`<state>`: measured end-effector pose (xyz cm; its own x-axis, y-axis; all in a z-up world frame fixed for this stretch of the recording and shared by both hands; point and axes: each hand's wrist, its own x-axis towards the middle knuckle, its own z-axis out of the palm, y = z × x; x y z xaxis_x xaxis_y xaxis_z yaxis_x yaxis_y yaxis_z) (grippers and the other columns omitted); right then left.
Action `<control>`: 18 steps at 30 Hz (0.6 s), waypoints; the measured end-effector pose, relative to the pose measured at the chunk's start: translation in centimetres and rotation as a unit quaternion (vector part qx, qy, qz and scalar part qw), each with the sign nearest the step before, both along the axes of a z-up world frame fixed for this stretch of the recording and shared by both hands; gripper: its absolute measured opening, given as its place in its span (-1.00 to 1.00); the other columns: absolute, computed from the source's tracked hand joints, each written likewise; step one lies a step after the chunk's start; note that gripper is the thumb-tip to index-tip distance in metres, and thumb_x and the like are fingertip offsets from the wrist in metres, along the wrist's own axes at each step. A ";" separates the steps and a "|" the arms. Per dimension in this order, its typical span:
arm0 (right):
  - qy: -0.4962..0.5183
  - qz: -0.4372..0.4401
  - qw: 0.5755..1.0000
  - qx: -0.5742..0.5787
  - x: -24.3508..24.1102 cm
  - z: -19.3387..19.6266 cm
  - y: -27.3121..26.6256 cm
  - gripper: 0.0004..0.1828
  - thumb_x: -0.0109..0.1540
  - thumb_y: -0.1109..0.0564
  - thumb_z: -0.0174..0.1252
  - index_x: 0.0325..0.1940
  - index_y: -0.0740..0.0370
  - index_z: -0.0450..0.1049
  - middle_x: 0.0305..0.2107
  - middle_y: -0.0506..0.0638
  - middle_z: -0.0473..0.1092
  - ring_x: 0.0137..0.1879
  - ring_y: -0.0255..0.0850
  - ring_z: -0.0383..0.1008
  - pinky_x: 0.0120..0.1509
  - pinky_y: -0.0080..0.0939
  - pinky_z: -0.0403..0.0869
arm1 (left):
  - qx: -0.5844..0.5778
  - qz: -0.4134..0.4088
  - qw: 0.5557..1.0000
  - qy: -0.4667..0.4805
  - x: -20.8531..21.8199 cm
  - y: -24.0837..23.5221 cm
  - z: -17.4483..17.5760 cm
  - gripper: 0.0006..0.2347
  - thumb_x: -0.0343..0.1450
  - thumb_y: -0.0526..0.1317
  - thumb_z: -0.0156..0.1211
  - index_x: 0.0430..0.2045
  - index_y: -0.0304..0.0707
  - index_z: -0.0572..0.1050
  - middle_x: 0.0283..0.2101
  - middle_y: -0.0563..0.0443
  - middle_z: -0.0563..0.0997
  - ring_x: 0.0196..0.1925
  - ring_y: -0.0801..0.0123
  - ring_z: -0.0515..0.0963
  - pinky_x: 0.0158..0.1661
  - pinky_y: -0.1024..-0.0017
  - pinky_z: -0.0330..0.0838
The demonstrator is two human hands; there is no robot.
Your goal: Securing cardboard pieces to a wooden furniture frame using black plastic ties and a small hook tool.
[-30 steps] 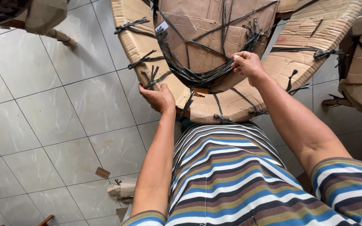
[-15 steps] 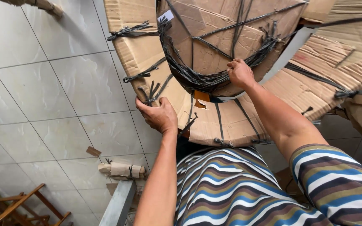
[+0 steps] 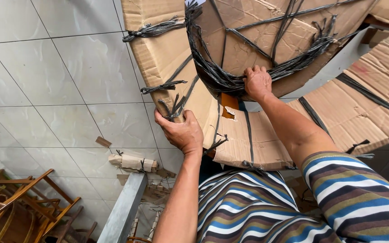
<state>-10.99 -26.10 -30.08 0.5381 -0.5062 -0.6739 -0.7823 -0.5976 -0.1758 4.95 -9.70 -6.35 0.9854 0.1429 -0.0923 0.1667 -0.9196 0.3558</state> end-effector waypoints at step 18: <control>-0.125 -0.177 0.970 0.110 2.2 13.4 -2.8 -0.80 0.40 -0.09 0.00 0.03 -0.02 0.37 -0.21 0.23 0.53 0.04 0.26 0.54 0.13 0.29 0.45 | -0.044 -0.009 0.998 0.034 0.0 -0.4 1.4 -0.32 0.19 -0.21 0.24 0.29 -0.19 0.24 0.09 -0.32 0.54 0.12 -0.27 0.57 0.03 -0.16 0.45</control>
